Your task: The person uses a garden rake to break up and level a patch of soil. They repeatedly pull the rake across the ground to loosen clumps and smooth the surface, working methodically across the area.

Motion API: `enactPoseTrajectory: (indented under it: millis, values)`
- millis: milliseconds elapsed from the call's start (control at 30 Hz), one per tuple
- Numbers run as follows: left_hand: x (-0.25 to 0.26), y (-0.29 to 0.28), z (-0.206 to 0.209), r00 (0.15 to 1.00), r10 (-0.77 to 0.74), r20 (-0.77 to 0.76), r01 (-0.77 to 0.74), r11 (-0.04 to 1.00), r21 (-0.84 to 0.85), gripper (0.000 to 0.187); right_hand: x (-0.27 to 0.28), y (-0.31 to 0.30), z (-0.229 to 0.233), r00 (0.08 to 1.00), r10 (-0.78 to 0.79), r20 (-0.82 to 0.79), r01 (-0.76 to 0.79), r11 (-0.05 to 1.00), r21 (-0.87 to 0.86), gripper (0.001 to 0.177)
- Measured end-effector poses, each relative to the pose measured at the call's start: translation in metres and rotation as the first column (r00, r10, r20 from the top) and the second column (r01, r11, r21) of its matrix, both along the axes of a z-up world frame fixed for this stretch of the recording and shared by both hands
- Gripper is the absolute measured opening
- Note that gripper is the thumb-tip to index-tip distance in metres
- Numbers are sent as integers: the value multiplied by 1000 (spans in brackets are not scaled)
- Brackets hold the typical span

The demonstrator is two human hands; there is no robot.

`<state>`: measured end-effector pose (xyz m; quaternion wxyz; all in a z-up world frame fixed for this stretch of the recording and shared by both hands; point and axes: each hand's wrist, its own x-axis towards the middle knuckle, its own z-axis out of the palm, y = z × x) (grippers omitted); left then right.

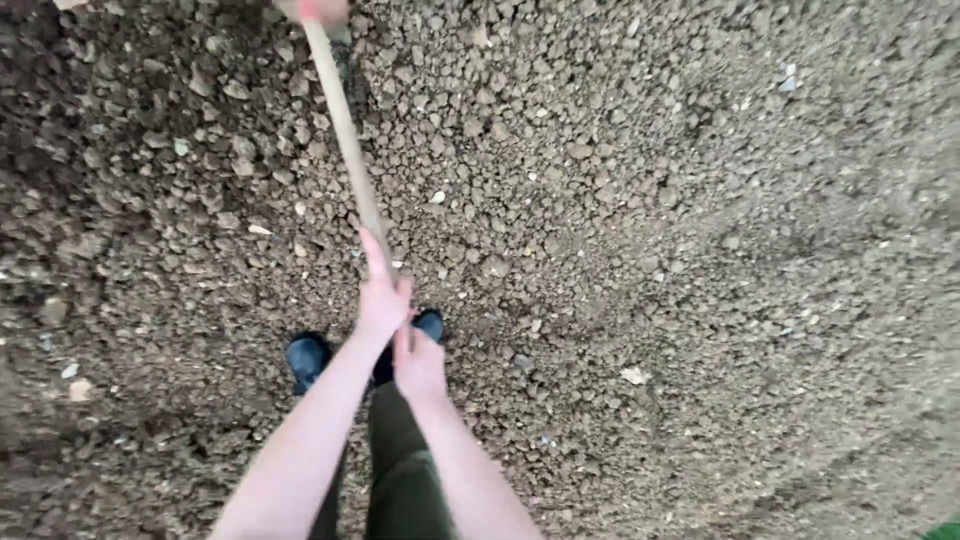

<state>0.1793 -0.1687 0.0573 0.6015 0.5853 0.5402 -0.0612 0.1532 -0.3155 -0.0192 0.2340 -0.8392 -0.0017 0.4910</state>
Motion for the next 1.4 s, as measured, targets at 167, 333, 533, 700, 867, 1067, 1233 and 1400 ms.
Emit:
enactPoseTrajectory:
  millis: [167, 333, 533, 700, 867, 1067, 1233, 1400]
  values:
    - [13, 47, -14, 999, 22, 40, -25, 995, 95, 88, 17, 69, 25, 997, -10, 80, -10, 968, 251, 41]
    - [39, 84, 12, 986, -44, 159, 11, 979, 202, 83, 61, 138, 33, 995, 20, 98, -49, 951, 304, 56]
    - [30, 64, -54, 988, -130, -82, 126, 991, -52, 90, 57, 108, -9, 983, 169, -75, -171, 985, -24, 60]
    - [16, 17, -56, 998, 44, -49, -50, 992, -113, 105, 43, 56, 8, 940, -230, -250, 275, 948, 160, 57]
    - [8, 15, -26, 995, 101, 19, -99, 989, -110, 95, 17, 34, -16, 973, -181, -146, 207, 959, 195, 50]
    - [14, 34, -15, 991, 80, 110, -81, 997, 4, 93, 22, 60, -26, 972, -179, -150, 220, 917, 334, 56]
    - [16, 30, -50, 999, 38, 25, -35, 995, -93, 94, 20, 63, -42, 947, -238, -215, 268, 956, 123, 68]
    - [4, 10, -128, 987, 160, 24, -147, 950, -277, 102, 30, 54, -36, 894, -357, -271, 385, 921, 56, 52]
